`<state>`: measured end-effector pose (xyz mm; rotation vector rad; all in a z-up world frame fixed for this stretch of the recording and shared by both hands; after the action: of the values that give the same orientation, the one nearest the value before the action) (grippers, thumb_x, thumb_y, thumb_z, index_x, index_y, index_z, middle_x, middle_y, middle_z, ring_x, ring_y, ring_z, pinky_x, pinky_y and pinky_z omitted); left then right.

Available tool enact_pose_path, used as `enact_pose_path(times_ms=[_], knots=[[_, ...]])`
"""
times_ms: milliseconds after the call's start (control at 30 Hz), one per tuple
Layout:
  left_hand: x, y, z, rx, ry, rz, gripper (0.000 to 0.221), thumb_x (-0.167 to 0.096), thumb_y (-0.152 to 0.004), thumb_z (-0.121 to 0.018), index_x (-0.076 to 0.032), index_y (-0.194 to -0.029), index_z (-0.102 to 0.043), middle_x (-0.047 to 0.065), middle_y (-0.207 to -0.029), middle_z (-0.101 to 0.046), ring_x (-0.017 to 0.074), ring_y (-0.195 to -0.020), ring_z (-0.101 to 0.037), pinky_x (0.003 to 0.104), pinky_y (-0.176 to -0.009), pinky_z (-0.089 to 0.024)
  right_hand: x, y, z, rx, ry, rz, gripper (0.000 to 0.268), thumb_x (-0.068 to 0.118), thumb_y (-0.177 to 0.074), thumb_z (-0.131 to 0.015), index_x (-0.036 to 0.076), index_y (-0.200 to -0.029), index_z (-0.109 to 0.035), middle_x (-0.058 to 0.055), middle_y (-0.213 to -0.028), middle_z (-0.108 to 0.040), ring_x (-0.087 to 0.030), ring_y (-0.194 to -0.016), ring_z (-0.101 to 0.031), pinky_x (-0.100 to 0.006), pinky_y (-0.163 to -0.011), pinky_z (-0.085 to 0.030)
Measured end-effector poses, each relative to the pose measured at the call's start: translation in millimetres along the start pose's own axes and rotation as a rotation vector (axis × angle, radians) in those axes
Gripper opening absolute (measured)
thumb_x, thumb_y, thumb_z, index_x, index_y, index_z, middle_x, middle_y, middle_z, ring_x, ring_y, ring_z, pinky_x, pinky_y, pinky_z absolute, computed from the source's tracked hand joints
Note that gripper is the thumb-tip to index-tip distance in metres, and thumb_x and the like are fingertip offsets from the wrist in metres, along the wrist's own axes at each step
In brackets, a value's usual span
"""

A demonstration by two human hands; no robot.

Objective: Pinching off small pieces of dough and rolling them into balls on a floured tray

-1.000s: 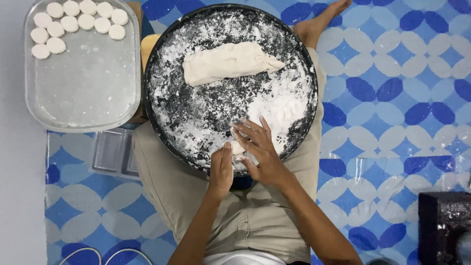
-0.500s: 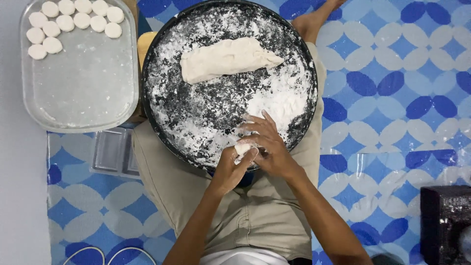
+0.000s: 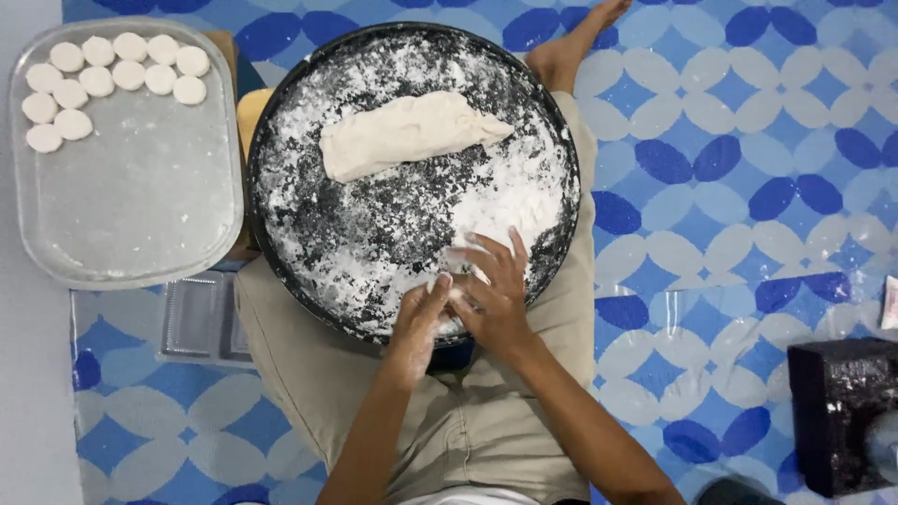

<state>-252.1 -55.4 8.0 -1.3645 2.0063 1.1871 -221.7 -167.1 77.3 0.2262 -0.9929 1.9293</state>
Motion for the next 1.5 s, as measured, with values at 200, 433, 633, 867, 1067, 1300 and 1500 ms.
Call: enact_pose_path(times_ms=[200, 433, 633, 867, 1067, 1300, 1500], knots=[[-42, -3, 48, -0.195, -0.286, -0.184, 0.059, -0.057, -0.1, -0.059, 0.002, -0.096, -0.063, 0.023, -0.088, -0.067, 0.0356, -0.089, -0.073, 0.049, -0.084, -0.061, -3, -37, 17, 0.412, -0.244, -0.35, 0.076, 0.009, -0.081, -0.076, 0.007, -0.149, -0.042, -0.026, -0.145, -0.049, -0.053, -0.145, -0.028, -0.069, -0.119, -0.015], [-59, 25, 41, -0.232, -0.744, -0.243, 0.059, -0.044, -0.105, -0.058, -0.011, -0.057, -0.049, 0.004, -0.047, -0.039, 0.0168, -0.045, -0.042, 0.037, -0.055, -0.042, -194, -85, -10, 0.064, 0.028, -0.325, 0.04, 0.012, -0.087, -0.084, 0.005, -0.122, -0.067, -0.013, -0.109, -0.07, -0.031, -0.086, -0.073, -0.038, -0.07, -0.06], [1, 23, 56, -0.112, -0.618, -0.215, 0.027, -0.024, -0.102, -0.057, -0.005, -0.11, -0.074, 0.02, -0.099, -0.078, 0.0345, -0.096, -0.077, 0.045, -0.08, -0.064, -215, -128, -37, 0.238, -0.021, -0.283, 0.042, 0.017, -0.087, -0.085, 0.016, -0.127, -0.073, -0.008, -0.107, -0.06, -0.032, -0.097, -0.067, -0.046, -0.089, -0.054], [-21, 31, 50, -0.13, -0.72, -0.246, 0.021, -0.023, -0.102, -0.06, -0.009, -0.104, -0.075, 0.016, -0.091, -0.078, 0.0316, -0.088, -0.076, 0.049, -0.077, -0.061, -220, -133, -54, 0.429, 0.278, -0.205, 0.02, 0.015, -0.084, -0.081, 0.014, -0.104, -0.076, -0.007, -0.102, -0.07, -0.035, -0.099, -0.07, -0.048, -0.088, -0.056], [-15, 29, 49, -0.086, -0.773, -0.224, 0.02, -0.025, -0.1, -0.062, -0.013, -0.107, -0.075, 0.014, -0.092, -0.078, 0.0333, -0.086, -0.075, 0.05, -0.074, -0.059, -218, -135, -59, 0.545, 0.421, -0.183, 0.024, 0.02, -0.091, -0.073, 0.018, -0.114, -0.071, -0.007, -0.112, -0.069, -0.037, -0.098, -0.071, -0.052, -0.083, -0.058], [-14, 29, 45, -0.092, -0.815, -0.257, 0.019, -0.024, -0.099, -0.064, -0.01, -0.106, -0.076, 0.016, -0.091, -0.077, 0.0357, -0.084, -0.075, 0.048, -0.07, -0.058, -226, -125, -68, 0.47, 0.532, -0.157, 0.019, 0.028, -0.093, -0.07, 0.018, -0.109, -0.071, -0.003, -0.099, -0.068, -0.036, -0.082, -0.073, -0.05, -0.075, -0.059], [-11, 30, 51, -0.11, -0.777, -0.219, 0.019, -0.022, -0.096, -0.066, -0.01, -0.105, -0.078, 0.017, -0.092, -0.078, 0.0367, -0.085, -0.074, 0.05, -0.074, -0.057, -209, -99, -55, -0.08, -0.037, -0.539, 0.014, 0.014, -0.107, -0.052, 0.003, -0.111, -0.061, -0.015, -0.08, -0.064, -0.037, -0.076, -0.067, -0.052, -0.073, -0.051]])
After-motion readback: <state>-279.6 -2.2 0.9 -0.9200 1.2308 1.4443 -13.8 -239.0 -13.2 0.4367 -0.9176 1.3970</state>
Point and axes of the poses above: each hand's wrist, its own y-axis away from the middle knuckle, its own z-axis out of the back of the hand, x = y × z, the point moved 3 cm from there along -y, towards the middle knuckle
